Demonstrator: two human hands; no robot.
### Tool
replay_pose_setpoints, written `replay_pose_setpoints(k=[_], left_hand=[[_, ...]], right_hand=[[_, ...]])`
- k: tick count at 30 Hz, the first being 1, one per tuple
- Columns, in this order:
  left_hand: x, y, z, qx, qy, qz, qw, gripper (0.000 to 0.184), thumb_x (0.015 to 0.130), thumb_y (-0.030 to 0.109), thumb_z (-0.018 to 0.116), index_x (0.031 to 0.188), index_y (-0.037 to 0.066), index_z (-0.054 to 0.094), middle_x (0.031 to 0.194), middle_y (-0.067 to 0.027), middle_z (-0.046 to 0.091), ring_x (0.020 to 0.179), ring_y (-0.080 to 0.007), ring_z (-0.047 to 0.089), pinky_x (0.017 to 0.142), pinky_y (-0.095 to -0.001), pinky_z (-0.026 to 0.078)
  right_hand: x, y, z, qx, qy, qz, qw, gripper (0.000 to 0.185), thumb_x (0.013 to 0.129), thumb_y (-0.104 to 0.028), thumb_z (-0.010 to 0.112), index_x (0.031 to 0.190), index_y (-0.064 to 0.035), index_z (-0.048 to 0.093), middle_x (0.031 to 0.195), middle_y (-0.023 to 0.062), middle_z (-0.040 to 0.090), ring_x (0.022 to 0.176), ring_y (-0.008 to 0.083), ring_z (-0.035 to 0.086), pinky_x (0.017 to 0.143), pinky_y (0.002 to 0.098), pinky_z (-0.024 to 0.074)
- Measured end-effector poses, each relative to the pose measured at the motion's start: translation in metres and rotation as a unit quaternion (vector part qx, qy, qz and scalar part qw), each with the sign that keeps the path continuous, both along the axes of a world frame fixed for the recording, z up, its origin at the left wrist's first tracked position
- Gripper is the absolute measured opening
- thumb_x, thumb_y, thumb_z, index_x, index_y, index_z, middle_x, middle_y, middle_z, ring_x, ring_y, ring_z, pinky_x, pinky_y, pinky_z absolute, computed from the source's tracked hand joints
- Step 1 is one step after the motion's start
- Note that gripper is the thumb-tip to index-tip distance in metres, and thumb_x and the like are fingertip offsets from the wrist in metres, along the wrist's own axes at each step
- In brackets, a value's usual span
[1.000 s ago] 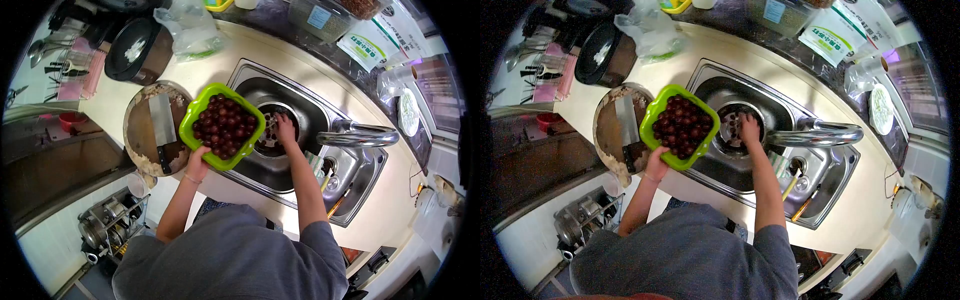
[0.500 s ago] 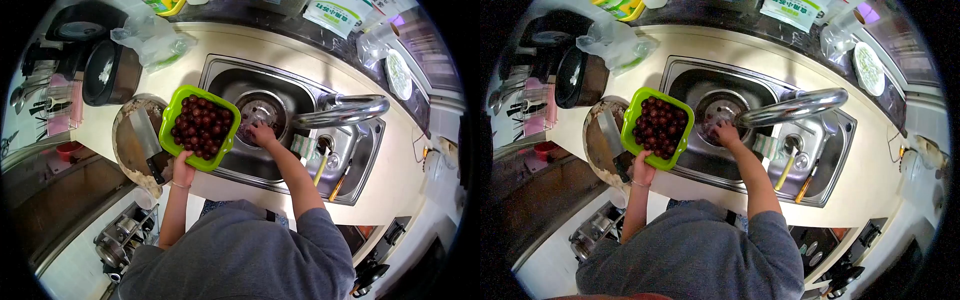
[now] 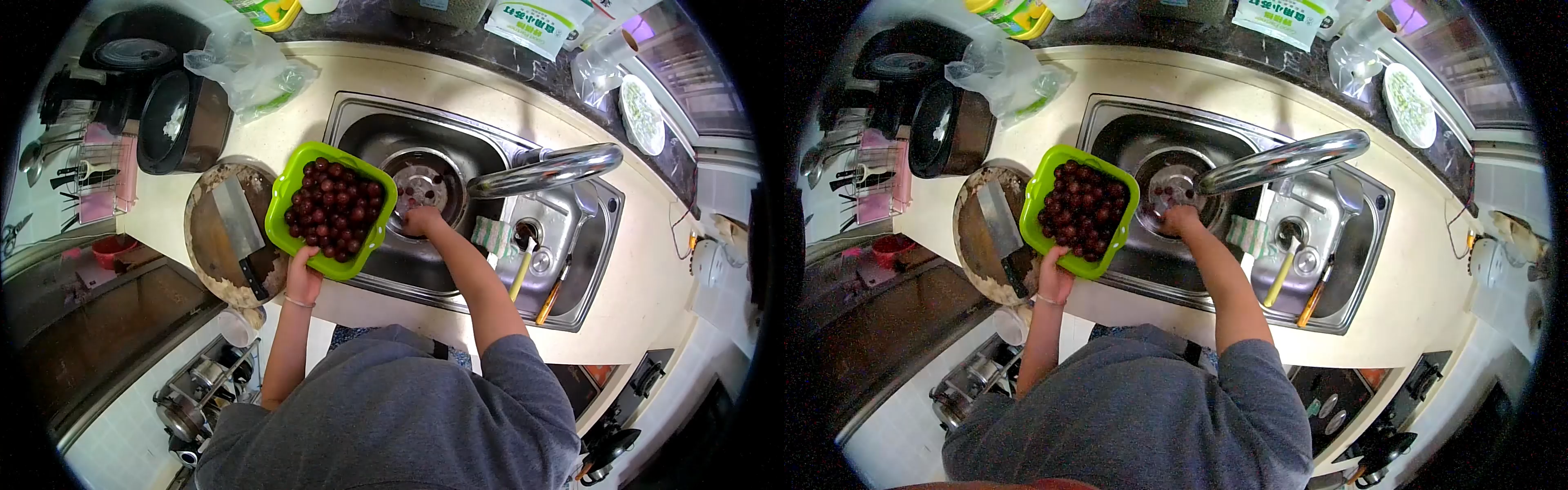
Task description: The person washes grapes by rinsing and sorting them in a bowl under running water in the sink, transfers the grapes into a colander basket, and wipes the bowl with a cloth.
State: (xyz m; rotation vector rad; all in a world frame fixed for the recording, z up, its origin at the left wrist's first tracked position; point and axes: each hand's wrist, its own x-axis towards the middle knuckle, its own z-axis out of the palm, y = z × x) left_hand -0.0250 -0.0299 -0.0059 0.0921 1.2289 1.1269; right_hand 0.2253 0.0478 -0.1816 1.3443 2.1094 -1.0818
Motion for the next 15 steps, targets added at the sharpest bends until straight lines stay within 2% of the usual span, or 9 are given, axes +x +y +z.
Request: replay_pose_setpoints(k=[2,4,8,10,11,12,13,14,15], left_hand=[[0.000,0.001,0.000,-0.001,-0.009,-0.007,1.000,0.039,0.077,0.010,0.052,0.115,0.006,0.046,0.110,-0.0050,0.052,0.102,-0.0210,0.050,0.092,-0.0374,0.039],[0.001,0.003,0.001,0.000,-0.018,-0.013,1.000,0.039,0.077,0.010,0.052,0.116,0.006,0.046,0.111,-0.0053,0.052,0.102,-0.0211,0.050,0.092,-0.0376,0.038],[0.006,0.005,0.002,0.018,-0.011,-0.014,1.000,0.039,0.077,0.009,0.051,0.115,0.005,0.045,0.111,-0.0059,0.052,0.102,-0.0215,0.049,0.091,-0.0382,0.039],[0.007,0.007,-0.001,0.014,-0.017,-0.015,1.000,0.039,0.077,0.009,0.051,0.115,0.005,0.045,0.110,-0.0059,0.052,0.102,-0.0214,0.050,0.091,-0.0382,0.039],[0.007,0.008,-0.003,0.012,-0.020,-0.017,1.000,0.039,0.077,0.008,0.051,0.115,0.005,0.046,0.110,-0.0055,0.052,0.101,-0.0214,0.050,0.091,-0.0381,0.039],[0.007,0.009,-0.003,0.011,-0.022,-0.017,1.000,0.039,0.077,0.008,0.051,0.115,0.005,0.046,0.109,-0.0052,0.052,0.100,-0.0214,0.050,0.090,-0.0381,0.040],[0.007,0.009,-0.004,0.012,-0.021,-0.012,1.000,0.039,0.077,0.008,0.051,0.115,0.005,0.046,0.109,-0.0052,0.052,0.100,-0.0214,0.050,0.090,-0.0381,0.040],[0.008,0.009,-0.004,0.007,-0.015,-0.015,1.000,0.038,0.076,0.007,0.052,0.114,0.005,0.046,0.109,-0.0051,0.052,0.100,-0.0213,0.050,0.089,-0.0379,0.040],[0.010,0.011,-0.004,0.003,-0.010,-0.017,1.000,0.038,0.076,0.007,0.052,0.114,0.005,0.046,0.108,-0.0050,0.052,0.099,-0.0212,0.050,0.088,-0.0378,0.041]], right_hand=[[0.000,-0.001,-0.008,-0.032,-0.029,0.021,0.999,0.033,0.076,-0.032,0.053,0.105,-0.0177,0.061,0.106,0.0124,0.058,0.097,0.0304,0.057,0.079,0.0425,0.0468],[0.007,-0.005,-0.026,-0.006,-0.022,-0.006,1.000,0.030,0.075,-0.033,0.050,0.095,-0.0142,0.062,0.096,0.0112,0.062,0.091,0.0306,0.058,0.078,0.0427,0.0463],[0.020,-0.005,-0.038,-0.032,0.016,-0.021,0.999,0.028,0.073,-0.030,0.056,0.094,-0.0119,0.062,0.093,0.0123,0.062,0.087,0.0316,0.059,0.076,0.0407,0.0466],[0.026,-0.004,-0.048,0.011,0.139,-0.098,0.985,0.024,0.073,-0.024,0.062,0.092,-0.0095,0.060,0.087,0.0115,0.063,0.078,0.0289,0.060,0.072,0.0371,0.0462],[0.031,-0.005,-0.052,0.012,0.138,-0.094,0.986,0.024,0.073,-0.024,0.062,0.092,-0.0095,0.060,0.087,0.0115,0.063,0.078,0.0289,0.060,0.072,0.0371,0.0462],[0.035,-0.004,-0.049,0.001,0.177,-0.182,0.967,0.022,0.074,-0.023,0.064,0.090,-0.0083,0.059,0.083,0.0102,0.062,0.074,0.0251,0.059,0.069,0.0357,0.0458],[0.038,-0.005,-0.045,-0.012,0.214,-0.268,0.939,0.020,0.075,-0.022,0.065,0.087,-0.0072,0.059,0.078,0.0089,0.061,0.069,0.0213,0.058,0.067,0.0342,0.0454],[0.040,-0.003,-0.044,-0.120,0.276,-0.354,0.885,0.017,0.079,-0.021,0.063,0.087,-0.0075,0.057,0.073,0.0038,0.059,0.065,0.0124,0.053,0.057,0.0307,0.0458],[0.042,-0.001,-0.034,-0.119,0.277,-0.351,0.887,0.017,0.079,-0.021,0.063,0.087,-0.0075,0.057,0.073,0.0038,0.059,0.065,0.0124,0.053,0.057,0.0307,0.0458]])
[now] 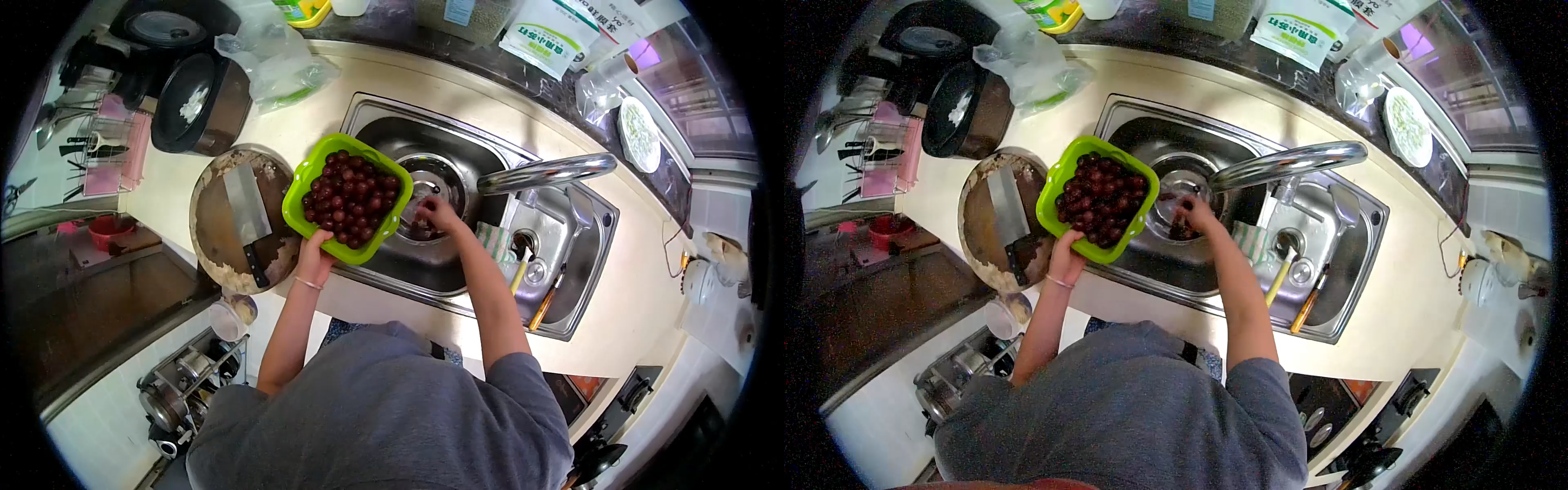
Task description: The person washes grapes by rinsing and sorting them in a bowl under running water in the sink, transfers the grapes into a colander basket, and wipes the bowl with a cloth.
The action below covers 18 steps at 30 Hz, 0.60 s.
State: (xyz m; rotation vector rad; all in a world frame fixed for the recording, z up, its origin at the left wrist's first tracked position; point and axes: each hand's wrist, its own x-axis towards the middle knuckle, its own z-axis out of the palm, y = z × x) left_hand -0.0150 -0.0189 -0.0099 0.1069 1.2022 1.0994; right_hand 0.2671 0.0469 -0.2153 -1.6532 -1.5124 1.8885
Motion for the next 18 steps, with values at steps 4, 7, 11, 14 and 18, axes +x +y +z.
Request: replay_pose_setpoints(k=[4,7,11,14,18], left_hand=[[0.003,0.000,-0.007,0.015,0.045,0.002,0.999,0.034,0.076,0.009,0.054,0.109,0.006,0.048,0.104,-0.0044,0.053,0.096,-0.0196,0.051,0.081,-0.0393,0.044],[0.005,-0.003,-0.015,0.010,0.034,-0.003,0.999,0.032,0.076,0.009,0.055,0.106,0.007,0.049,0.101,-0.0037,0.054,0.093,-0.0194,0.052,0.078,-0.0399,0.044],[0.013,-0.002,-0.023,-0.008,0.049,-0.016,0.999,0.046,0.072,0.004,0.053,0.117,0.010,0.044,0.106,-0.0038,0.052,0.094,-0.0181,0.052,0.073,-0.0367,0.049],[0.019,-0.004,-0.029,0.013,0.027,-0.031,0.999,0.050,0.072,0.005,0.052,0.120,0.012,0.041,0.107,-0.0043,0.051,0.094,-0.0188,0.053,0.072,-0.0369,0.050],[0.026,-0.006,-0.022,-0.005,-0.001,-0.048,0.999,0.051,0.072,0.006,0.052,0.122,0.011,0.039,0.108,-0.0054,0.050,0.094,-0.0196,0.053,0.071,-0.0373,0.051]], right_hand=[[0.001,0.009,0.099,0.049,0.082,-0.182,0.979,0.013,0.083,-0.019,0.059,0.093,-0.0109,0.055,0.070,-0.0028,0.052,0.060,0.0056,0.048,0.041,0.0200,0.0391],[-0.005,0.007,0.174,-0.001,0.215,-0.276,0.937,0.014,0.085,-0.019,0.056,0.097,-0.0115,0.054,0.068,-0.0039,0.048,0.058,0.0040,0.046,0.042,0.0177,0.0391],[-0.040,-0.001,0.253,0.087,0.222,-0.248,0.939,0.016,0.085,-0.015,0.056,0.099,-0.0082,0.053,0.075,-0.0013,0.052,0.064,0.0053,0.049,0.044,0.0182,0.0426],[-0.078,-0.007,0.271,0.122,0.224,-0.197,0.947,0.018,0.083,-0.010,0.055,0.100,-0.0063,0.052,0.087,0.0023,0.054,0.076,0.0085,0.053,0.050,0.0198,0.0481],[-0.108,-0.014,0.256,0.420,0.087,-0.068,0.900,0.032,0.078,-0.009,0.058,0.109,-0.0088,0.053,0.121,0.0139,0.043,0.107,0.0260,0.049,0.087,0.0345,0.0426]])
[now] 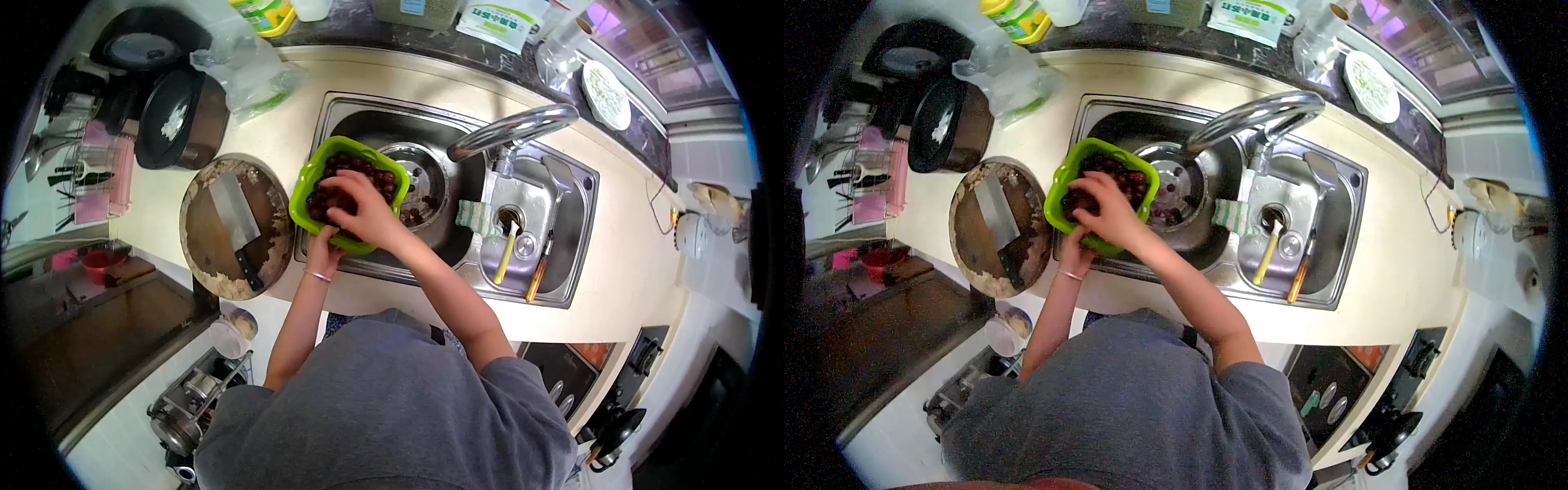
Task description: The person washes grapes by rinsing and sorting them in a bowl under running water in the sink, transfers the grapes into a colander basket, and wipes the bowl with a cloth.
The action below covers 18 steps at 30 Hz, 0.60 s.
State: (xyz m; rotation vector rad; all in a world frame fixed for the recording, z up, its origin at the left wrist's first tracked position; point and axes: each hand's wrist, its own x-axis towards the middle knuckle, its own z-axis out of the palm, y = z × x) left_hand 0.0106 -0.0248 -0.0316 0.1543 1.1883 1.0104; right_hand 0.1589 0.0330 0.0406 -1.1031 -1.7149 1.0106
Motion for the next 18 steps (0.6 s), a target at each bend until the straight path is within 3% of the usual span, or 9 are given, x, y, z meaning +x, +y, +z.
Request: replay_pose_setpoints(k=[1,3,4,6,8,10,12,13,18], left_hand=[[0.001,0.001,0.007,-0.008,0.001,0.002,1.000,0.051,0.072,0.006,0.052,0.121,0.011,0.040,0.108,-0.0056,0.050,0.095,-0.0202,0.053,0.071,-0.0380,0.051],[-0.004,0.001,0.008,-0.024,-0.017,-0.006,1.000,0.051,0.072,0.006,0.052,0.121,0.011,0.039,0.109,-0.0057,0.050,0.099,-0.0214,0.051,0.074,-0.0412,0.050],[-0.007,0.001,0.006,-0.028,-0.017,-0.010,0.999,0.051,0.072,0.006,0.052,0.121,0.011,0.039,0.109,-0.0057,0.050,0.099,-0.0214,0.051,0.074,-0.0412,0.050],[-0.013,0.002,0.005,-0.002,0.004,0.016,1.000,0.049,0.073,0.006,0.052,0.120,0.011,0.041,0.109,-0.0053,0.050,0.099,-0.0223,0.051,0.076,-0.0416,0.049],[-0.020,0.005,0.011,-0.007,-0.005,0.016,1.000,0.046,0.073,0.006,0.052,0.118,0.009,0.043,0.110,-0.0055,0.051,0.098,-0.0216,0.051,0.081,-0.0392,0.046],[-0.025,0.009,0.018,-0.013,-0.021,0.032,0.999,0.022,0.078,0.013,0.052,0.099,0.006,0.051,0.096,-0.0041,0.055,0.090,-0.0213,0.053,0.080,-0.0388,0.044],[-0.025,0.015,0.034,-0.011,-0.022,0.034,0.999,0.026,0.078,0.013,0.052,0.103,0.007,0.051,0.101,-0.0049,0.054,0.094,-0.0219,0.052,0.084,-0.0387,0.043],[-0.023,0.019,0.042,-0.007,-0.029,0.040,0.999,0.029,0.078,0.013,0.051,0.106,0.006,0.050,0.105,-0.0054,0.053,0.097,-0.0221,0.052,0.085,-0.0384,0.042],[-0.036,0.020,0.040,-0.012,-0.004,0.051,0.999,0.045,0.075,0.012,0.052,0.119,0.006,0.044,0.115,-0.0054,0.050,0.105,-0.0207,0.049,0.089,-0.0369,0.041]], right_hand=[[0.001,0.000,0.005,-0.003,0.000,-0.007,1.000,0.032,0.078,-0.009,0.058,0.109,-0.0088,0.053,0.121,0.0139,0.043,0.107,0.0260,0.049,0.087,0.0345,0.0426],[0.003,0.001,0.009,-0.081,0.065,0.044,0.994,0.039,0.075,-0.007,0.059,0.114,-0.0101,0.052,0.125,0.0177,0.040,0.118,0.0318,0.038,0.100,0.0376,0.0274],[0.010,0.006,0.005,-0.010,0.047,0.000,0.999,0.033,0.078,-0.007,0.056,0.111,-0.0084,0.053,0.115,0.0141,0.049,0.106,0.0261,0.049,0.090,0.0345,0.0397],[0.034,0.016,0.000,-0.260,0.125,-0.053,0.956,0.024,0.083,-0.007,0.051,0.107,-0.0058,0.054,0.103,0.0090,0.057,0.090,0.0179,0.057,0.074,0.0279,0.0474],[0.064,0.026,-0.040,-0.265,0.178,-0.167,0.933,0.018,0.086,-0.008,0.046,0.102,-0.0034,0.054,0.091,0.0033,0.060,0.076,0.0097,0.057,0.060,0.0220,0.0475],[0.094,0.036,-0.123,-0.236,0.104,-0.224,0.940,0.018,0.086,-0.006,0.045,0.100,-0.0045,0.055,0.087,0.0063,0.061,0.074,0.0156,0.060,0.062,0.0253,0.0482],[0.106,0.038,-0.176,-0.197,-0.125,-0.219,0.947,0.019,0.084,-0.007,0.046,0.101,-0.0063,0.055,0.080,0.0096,0.061,0.068,0.0269,0.061,0.066,0.0319,0.0493],[0.107,0.040,-0.199,-0.247,-0.233,-0.182,0.923,0.024,0.082,-0.010,0.048,0.104,-0.0084,0.054,0.092,0.0138,0.059,0.080,0.0359,0.057,0.075,0.0387,0.0476],[0.094,0.044,-0.295,-0.198,-0.276,-0.226,0.913,0.036,0.077,-0.014,0.053,0.113,-0.0121,0.049,0.115,0.0133,0.047,0.104,0.0346,0.045,0.083,0.0431,0.0431]])
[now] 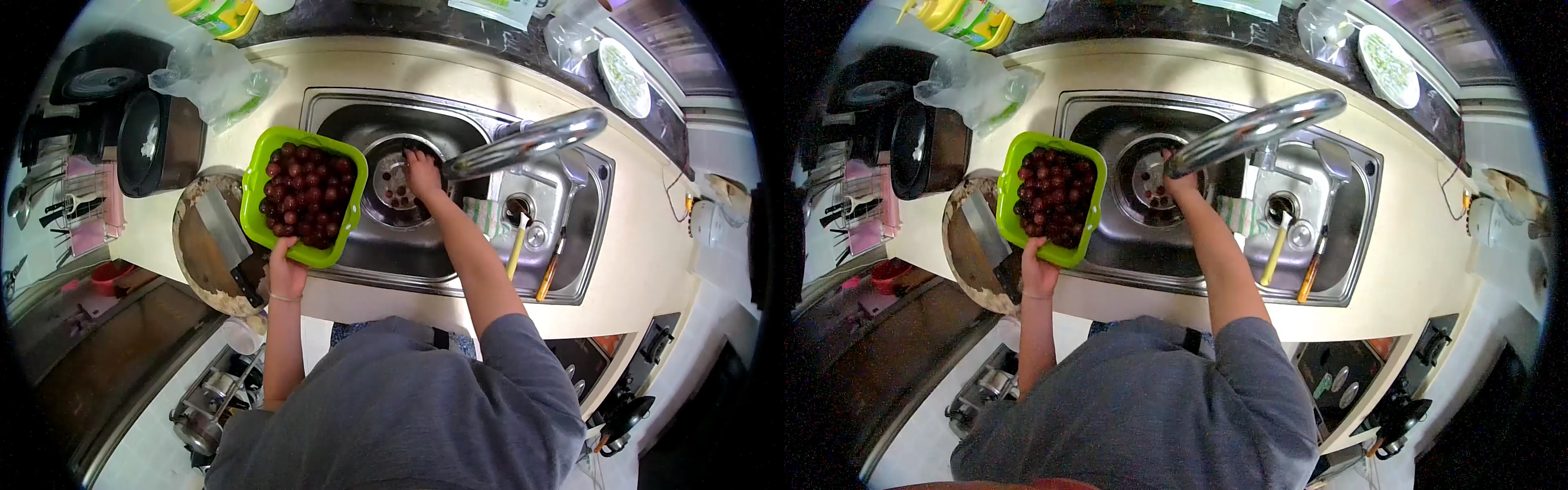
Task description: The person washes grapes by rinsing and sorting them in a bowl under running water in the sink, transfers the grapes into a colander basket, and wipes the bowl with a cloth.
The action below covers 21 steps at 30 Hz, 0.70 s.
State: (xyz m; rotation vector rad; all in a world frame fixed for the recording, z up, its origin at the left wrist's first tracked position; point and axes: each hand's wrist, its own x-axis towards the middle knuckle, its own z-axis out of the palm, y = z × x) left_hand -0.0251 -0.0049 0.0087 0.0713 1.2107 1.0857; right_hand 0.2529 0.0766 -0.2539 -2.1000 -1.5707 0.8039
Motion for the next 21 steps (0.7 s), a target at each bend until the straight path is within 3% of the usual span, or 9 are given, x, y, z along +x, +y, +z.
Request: replay_pose_setpoints(k=[2,3,4,7,10,11,15,17,21], left_hand=[[-0.001,0.001,0.000,0.010,-0.002,-0.010,1.000,0.044,0.075,0.011,0.053,0.119,0.006,0.044,0.116,-0.0049,0.050,0.106,-0.0202,0.048,0.090,-0.0366,0.040],[-0.002,0.000,-0.003,0.013,0.012,-0.003,1.000,0.042,0.076,0.011,0.052,0.118,0.007,0.044,0.115,-0.0061,0.051,0.105,-0.0218,0.049,0.090,-0.0376,0.041],[-0.002,-0.001,-0.006,0.017,0.024,0.003,1.000,0.040,0.077,0.010,0.051,0.117,0.007,0.045,0.114,-0.0072,0.051,0.103,-0.0235,0.050,0.090,-0.0386,0.041],[-0.004,-0.002,-0.010,0.006,0.000,-0.008,1.000,0.040,0.078,0.010,0.051,0.117,0.008,0.045,0.115,-0.0068,0.051,0.105,-0.0232,0.050,0.091,-0.0390,0.040],[0.006,0.001,-0.005,0.018,-0.001,-0.010,1.000,0.039,0.078,0.010,0.052,0.116,0.007,0.045,0.115,-0.0065,0.050,0.106,-0.0230,0.049,0.091,-0.0390,0.040],[0.006,0.002,-0.005,0.017,-0.001,-0.010,1.000,0.039,0.078,0.010,0.052,0.116,0.007,0.045,0.115,-0.0065,0.050,0.106,-0.0230,0.049,0.091,-0.0390,0.040],[0.007,0.000,-0.005,0.002,-0.001,-0.008,1.000,0.045,0.076,0.009,0.053,0.120,0.007,0.044,0.116,-0.0048,0.050,0.106,-0.0200,0.049,0.090,-0.0354,0.040],[0.007,0.000,-0.006,0.000,0.003,-0.009,1.000,0.045,0.076,0.009,0.053,0.120,0.007,0.044,0.115,-0.0048,0.051,0.105,-0.0200,0.049,0.090,-0.0355,0.041],[0.004,-0.003,-0.007,-0.003,-0.002,-0.009,1.000,0.045,0.075,0.009,0.053,0.119,0.007,0.044,0.113,-0.0043,0.052,0.103,-0.0195,0.050,0.088,-0.0347,0.042]], right_hand=[[-0.007,0.002,0.030,0.011,-0.092,0.139,0.986,0.039,0.075,-0.016,0.054,0.114,-0.0131,0.048,0.113,0.0123,0.048,0.104,0.0342,0.045,0.081,0.0435,0.0435],[-0.014,0.001,0.030,0.046,-0.135,0.152,0.978,0.044,0.074,-0.022,0.056,0.116,-0.0148,0.047,0.114,0.0110,0.047,0.107,0.0322,0.043,0.080,0.0443,0.0433],[-0.019,0.001,0.031,0.047,-0.132,0.154,0.978,0.044,0.074,-0.022,0.056,0.116,-0.0148,0.047,0.114,0.0110,0.047,0.107,0.0322,0.043,0.080,0.0443,0.0433],[-0.028,-0.010,0.062,-0.020,-0.135,0.300,0.944,0.043,0.071,-0.031,0.059,0.110,-0.0177,0.049,0.113,0.0107,0.045,0.109,0.0298,0.041,0.080,0.0501,0.0392],[-0.028,-0.028,0.051,0.060,-0.152,0.340,0.926,0.041,0.070,-0.032,0.059,0.108,-0.0183,0.050,0.112,0.0112,0.045,0.110,0.0296,0.041,0.081,0.0514,0.0377],[-0.022,-0.031,0.050,-0.034,-0.140,0.363,0.921,0.041,0.071,-0.034,0.059,0.109,-0.0207,0.051,0.117,0.0111,0.043,0.111,0.0293,0.040,0.081,0.0505,0.0384],[-0.011,-0.045,0.052,-0.130,-0.123,0.396,0.901,0.038,0.075,-0.035,0.056,0.109,-0.0218,0.051,0.113,0.0125,0.048,0.105,0.0302,0.047,0.077,0.0476,0.0417],[-0.009,-0.043,0.062,-0.204,-0.090,0.414,0.882,0.034,0.077,-0.036,0.053,0.108,-0.0217,0.052,0.101,0.0136,0.056,0.093,0.0316,0.055,0.073,0.0451,0.0446],[-0.011,-0.047,0.058,-0.188,-0.052,0.418,0.887,0.032,0.080,-0.036,0.051,0.106,-0.0184,0.053,0.091,0.0150,0.059,0.084,0.0333,0.059,0.070,0.0438,0.0458]])
